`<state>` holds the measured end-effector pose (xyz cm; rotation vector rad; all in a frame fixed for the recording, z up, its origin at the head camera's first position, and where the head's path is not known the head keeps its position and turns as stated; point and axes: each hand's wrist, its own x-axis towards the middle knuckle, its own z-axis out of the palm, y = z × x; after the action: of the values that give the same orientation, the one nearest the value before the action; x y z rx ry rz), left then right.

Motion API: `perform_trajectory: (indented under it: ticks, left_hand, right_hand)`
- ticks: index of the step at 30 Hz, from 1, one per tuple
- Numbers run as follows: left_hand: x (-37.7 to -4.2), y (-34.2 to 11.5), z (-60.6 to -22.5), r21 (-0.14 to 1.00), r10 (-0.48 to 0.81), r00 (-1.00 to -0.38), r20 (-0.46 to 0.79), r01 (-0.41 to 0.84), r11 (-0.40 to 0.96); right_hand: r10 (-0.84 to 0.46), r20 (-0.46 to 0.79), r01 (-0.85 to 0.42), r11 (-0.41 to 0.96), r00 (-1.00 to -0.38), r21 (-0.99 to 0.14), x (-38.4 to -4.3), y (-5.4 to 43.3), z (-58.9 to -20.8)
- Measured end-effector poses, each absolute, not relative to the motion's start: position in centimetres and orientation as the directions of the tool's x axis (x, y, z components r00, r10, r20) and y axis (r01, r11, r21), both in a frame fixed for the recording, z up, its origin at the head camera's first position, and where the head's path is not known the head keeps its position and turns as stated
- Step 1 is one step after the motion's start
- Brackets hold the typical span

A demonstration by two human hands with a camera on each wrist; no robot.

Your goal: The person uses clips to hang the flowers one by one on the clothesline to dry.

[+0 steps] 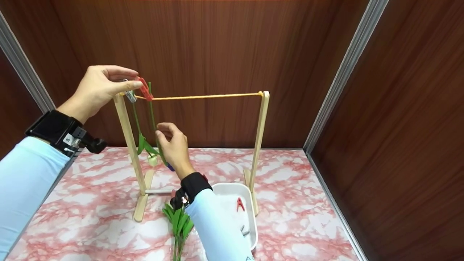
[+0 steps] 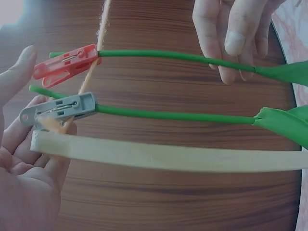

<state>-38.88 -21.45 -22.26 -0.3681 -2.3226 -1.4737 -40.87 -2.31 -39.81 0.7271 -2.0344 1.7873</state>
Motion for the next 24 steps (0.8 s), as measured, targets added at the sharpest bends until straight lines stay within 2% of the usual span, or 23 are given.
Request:
perform_trajectory:
  ticks: [5, 10, 14, 19, 22, 24]
  left_hand:
    - [-38.6, -22.0, -22.7, 0.797, -0.044, -0.869, 0.493, 0.431, 0.422]
    - [-38.0, -22.9, -23.7, 0.779, -0.190, -0.800, 0.568, 0.448, 0.439]
    - [-36.7, -23.2, -25.0, 0.767, -0.339, -0.706, 0.621, 0.460, 0.447]
    - [-34.6, -23.4, -27.8, 0.733, -0.488, -0.548, 0.679, 0.483, 0.478]
    - [-33.4, -23.2, -30.3, 0.705, -0.541, -0.454, 0.708, 0.500, 0.503]
    - [-32.6, -22.8, -32.3, 0.687, -0.547, -0.422, 0.723, 0.518, 0.509]
  right_hand:
    - [-0.120, 0.564, -0.573, 0.064, -0.817, -0.817, -40.8, -1.0, -40.0]
    - [-0.083, 0.573, -0.577, 0.057, -0.816, -0.814, -40.6, 1.0, -40.2]
    - [-0.048, 0.581, -0.583, 0.056, -0.812, -0.810, -40.0, 3.1, -40.6]
    - [-0.016, 0.588, -0.586, 0.106, -0.808, -0.803, -39.1, 6.2, -41.5]
    - [-0.036, 0.581, -0.579, 0.156, -0.813, -0.800, -38.4, 8.1, -42.3]
    - [-0.058, 0.575, -0.574, 0.196, -0.816, -0.795, -37.8, 9.4, -43.0]
